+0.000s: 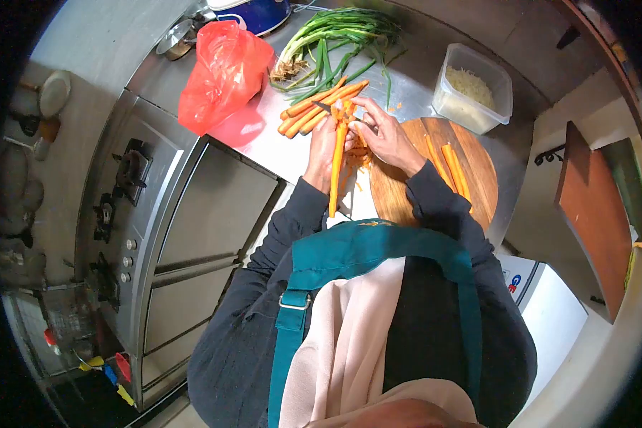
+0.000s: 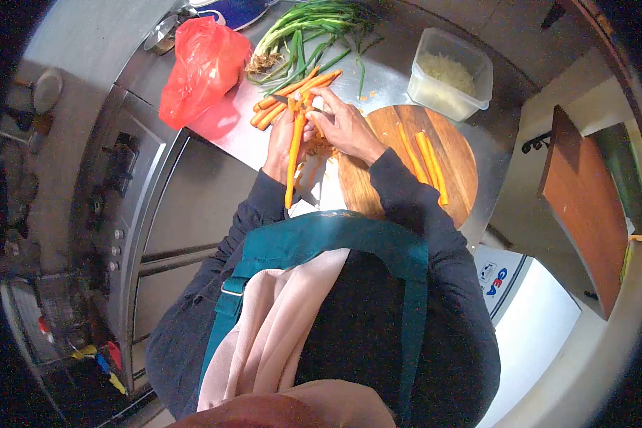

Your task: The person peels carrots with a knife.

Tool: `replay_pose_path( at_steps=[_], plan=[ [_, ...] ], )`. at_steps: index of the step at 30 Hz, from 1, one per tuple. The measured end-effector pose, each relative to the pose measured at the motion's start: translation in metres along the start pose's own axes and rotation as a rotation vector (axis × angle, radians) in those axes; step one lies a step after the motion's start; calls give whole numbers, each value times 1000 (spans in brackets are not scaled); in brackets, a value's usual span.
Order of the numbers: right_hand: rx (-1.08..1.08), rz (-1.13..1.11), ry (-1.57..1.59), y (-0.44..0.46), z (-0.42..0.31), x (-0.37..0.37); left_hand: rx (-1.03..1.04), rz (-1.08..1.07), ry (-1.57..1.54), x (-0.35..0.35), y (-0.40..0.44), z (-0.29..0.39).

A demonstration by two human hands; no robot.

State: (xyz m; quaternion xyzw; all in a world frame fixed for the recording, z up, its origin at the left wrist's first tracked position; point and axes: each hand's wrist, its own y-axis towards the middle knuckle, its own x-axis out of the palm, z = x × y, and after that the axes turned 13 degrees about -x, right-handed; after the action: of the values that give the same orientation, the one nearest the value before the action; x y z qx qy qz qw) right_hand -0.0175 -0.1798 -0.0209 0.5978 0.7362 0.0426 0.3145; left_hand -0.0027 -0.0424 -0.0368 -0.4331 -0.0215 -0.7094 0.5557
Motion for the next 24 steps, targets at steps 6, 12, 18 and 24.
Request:
replay_pose_path(
  at_steps=[6, 12, 18, 24],
  plan=[
    [-13, 31, -16, -1, 4, 2, -32, -30, -51, -3, 0, -2],
    [7, 38, 104, 1, 19, 0, -76, -36, -47, 0, -8, -4],
    [-26, 39, 116, -9, 29, 6, -44, 2, -54, -24, 9, 2],
    [-190, -169, -49, -30, -20, 13, 56, 45, -136, -34, 20, 19]
  ],
)
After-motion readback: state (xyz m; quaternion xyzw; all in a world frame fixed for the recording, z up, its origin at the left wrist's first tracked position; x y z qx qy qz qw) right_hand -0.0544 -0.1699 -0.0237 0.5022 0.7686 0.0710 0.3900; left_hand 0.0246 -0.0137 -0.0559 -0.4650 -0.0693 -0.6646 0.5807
